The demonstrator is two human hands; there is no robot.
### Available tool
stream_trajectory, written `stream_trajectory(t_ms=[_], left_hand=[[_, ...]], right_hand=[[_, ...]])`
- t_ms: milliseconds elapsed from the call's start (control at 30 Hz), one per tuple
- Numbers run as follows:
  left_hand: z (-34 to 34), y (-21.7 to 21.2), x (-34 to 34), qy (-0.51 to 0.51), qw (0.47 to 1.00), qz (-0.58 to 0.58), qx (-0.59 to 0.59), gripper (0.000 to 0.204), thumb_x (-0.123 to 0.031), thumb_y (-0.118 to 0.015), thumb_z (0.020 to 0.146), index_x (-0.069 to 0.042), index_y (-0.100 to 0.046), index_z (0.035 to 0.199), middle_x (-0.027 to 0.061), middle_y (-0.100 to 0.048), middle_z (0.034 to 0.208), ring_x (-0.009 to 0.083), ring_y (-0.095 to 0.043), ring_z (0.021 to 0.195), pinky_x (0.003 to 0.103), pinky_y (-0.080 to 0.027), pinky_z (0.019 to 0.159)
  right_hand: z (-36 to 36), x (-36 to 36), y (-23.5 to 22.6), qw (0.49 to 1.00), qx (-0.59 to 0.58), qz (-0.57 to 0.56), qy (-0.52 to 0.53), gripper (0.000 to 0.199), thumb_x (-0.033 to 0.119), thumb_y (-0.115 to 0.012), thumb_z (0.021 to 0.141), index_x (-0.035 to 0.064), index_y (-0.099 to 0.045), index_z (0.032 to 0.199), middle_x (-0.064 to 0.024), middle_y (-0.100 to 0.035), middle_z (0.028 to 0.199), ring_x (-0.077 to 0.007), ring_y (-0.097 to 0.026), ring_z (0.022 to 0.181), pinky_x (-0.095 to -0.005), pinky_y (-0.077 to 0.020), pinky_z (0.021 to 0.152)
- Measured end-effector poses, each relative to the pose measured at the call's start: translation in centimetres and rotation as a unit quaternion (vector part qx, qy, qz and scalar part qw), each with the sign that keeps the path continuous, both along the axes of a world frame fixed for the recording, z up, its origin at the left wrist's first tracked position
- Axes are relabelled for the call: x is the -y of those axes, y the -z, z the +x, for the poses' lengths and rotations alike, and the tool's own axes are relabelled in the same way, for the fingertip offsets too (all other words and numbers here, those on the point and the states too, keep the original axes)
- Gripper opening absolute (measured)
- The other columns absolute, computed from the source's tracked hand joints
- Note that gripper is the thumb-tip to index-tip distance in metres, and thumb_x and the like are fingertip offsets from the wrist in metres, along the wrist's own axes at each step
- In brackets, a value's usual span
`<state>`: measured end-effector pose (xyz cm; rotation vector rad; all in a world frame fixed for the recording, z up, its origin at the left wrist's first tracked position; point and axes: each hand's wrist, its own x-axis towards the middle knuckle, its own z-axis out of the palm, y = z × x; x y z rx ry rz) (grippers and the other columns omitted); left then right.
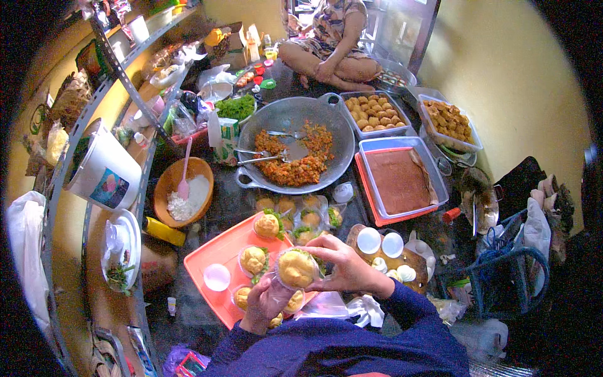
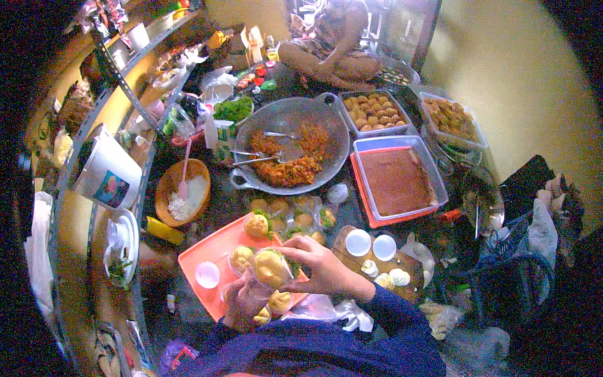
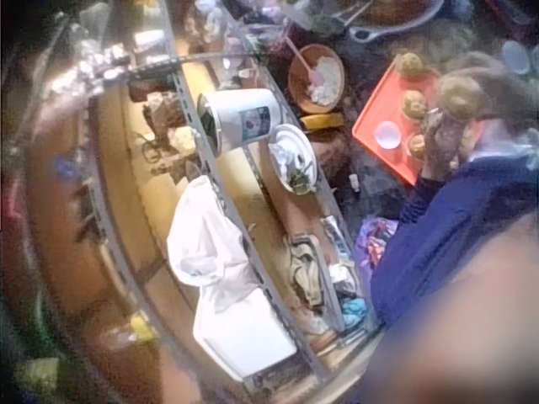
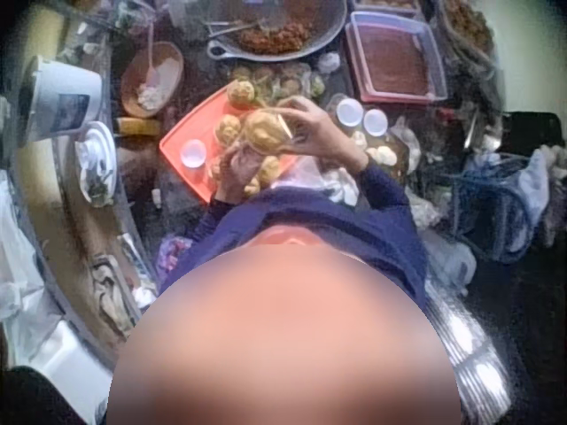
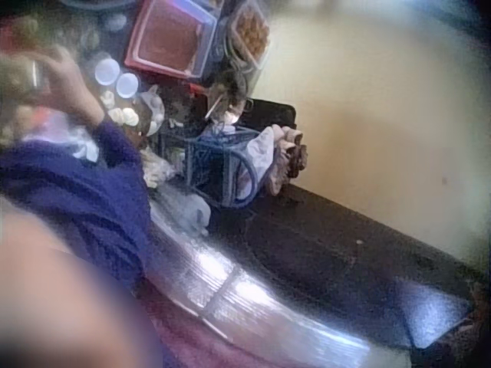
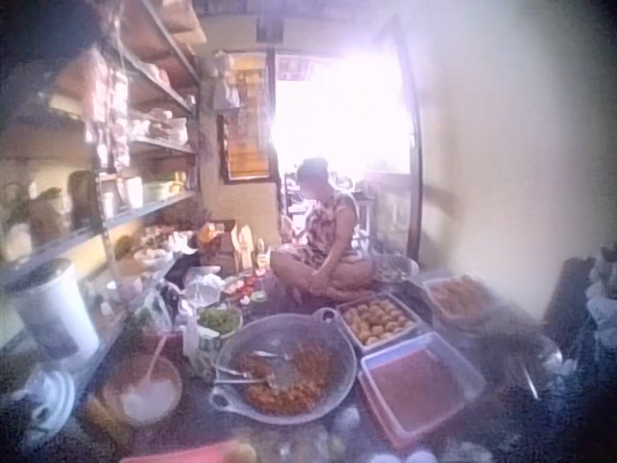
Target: The person assembles small buns by placing lettuce and sliced boiled eggs inside them. They arrange the finished buns on a pink tray and place them into a clear plastic container.
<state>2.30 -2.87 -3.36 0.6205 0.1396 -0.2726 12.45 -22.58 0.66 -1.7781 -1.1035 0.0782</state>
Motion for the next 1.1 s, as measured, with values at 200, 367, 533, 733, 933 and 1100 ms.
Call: stream_trajectory(t_ms=[200,367,533,733,933,1100], left_hand=[[0.6,-0.4,0.4,-0.022,0.998,0.048,0.043,0.073,-0.031,-0.067,0.085,0.001,-0.029,0.138,0.0145,-0.044,0.134,0.0270,-0.045,0.125,0.042,-0.036,0.106],[0.6,0.3,0.3,-0.031,0.996,0.070,0.044,0.074,-0.031,-0.069,0.084,0.001,-0.030,0.138,0.0131,-0.048,0.130,0.0247,-0.050,0.120,0.040,-0.040,0.103],[0.5,0.7,-0.1,-0.032,0.990,0.127,0.061,0.075,-0.033,-0.069,0.083,0.000,-0.030,0.138,0.0122,-0.049,0.129,0.0243,-0.051,0.119,0.039,-0.040,0.103],[0.6,0.0,0.2,-0.045,0.993,0.089,0.062,0.082,-0.038,-0.072,0.080,0.000,-0.027,0.138,0.0135,-0.048,0.130,0.0256,-0.050,0.120,0.041,-0.039,0.103],[1.0,0.1,0.3,-0.038,0.996,0.060,0.051,0.085,-0.037,-0.072,0.080,0.000,-0.024,0.139,0.0140,-0.045,0.132,0.0265,-0.045,0.125,0.041,-0.038,0.104],[0.9,0.3,0.3,-0.054,0.994,0.067,0.073,0.082,-0.034,-0.074,0.079,0.000,-0.028,0.137,0.0140,-0.045,0.132,0.0262,-0.047,0.123,0.041,-0.039,0.104]], right_hand=[[-0.9,-0.1,-0.2,0.995,-0.095,-0.009,0.037,0.065,0.024,-0.082,0.068,0.0047,-0.053,0.123,-0.0144,-0.059,0.112,-0.0288,-0.060,0.099,-0.0361,-0.0500,0.083],[-1.3,-0.3,0.5,0.990,-0.133,0.015,0.046,0.060,0.019,-0.081,0.070,0.0031,-0.053,0.121,-0.0133,-0.059,0.112,-0.0238,-0.061,0.099,-0.0319,-0.0515,0.082],[-1.5,-0.9,0.8,0.990,-0.127,0.024,0.056,0.059,0.015,-0.081,0.070,0.0036,-0.052,0.120,-0.0120,-0.059,0.109,-0.0219,-0.061,0.096,-0.0314,-0.0519,0.080],[-2.2,-1.5,0.8,0.991,-0.096,0.023,0.089,0.058,0.015,-0.081,0.070,0.0043,-0.051,0.118,-0.0095,-0.060,0.105,-0.0193,-0.061,0.092,-0.0312,-0.0518,0.079],[-2.1,-1.4,0.5,0.984,-0.144,0.040,0.093,0.061,0.023,-0.084,0.067,0.0025,-0.052,0.115,-0.0100,-0.060,0.106,-0.0194,-0.062,0.093,-0.0316,-0.0519,0.080],[-2.2,-1.6,0.2,0.985,-0.149,0.029,0.078,0.054,0.024,-0.083,0.069,0.0019,-0.054,0.109,-0.0091,-0.062,0.098,-0.0182,-0.063,0.092,-0.0308,-0.0515,0.079]])
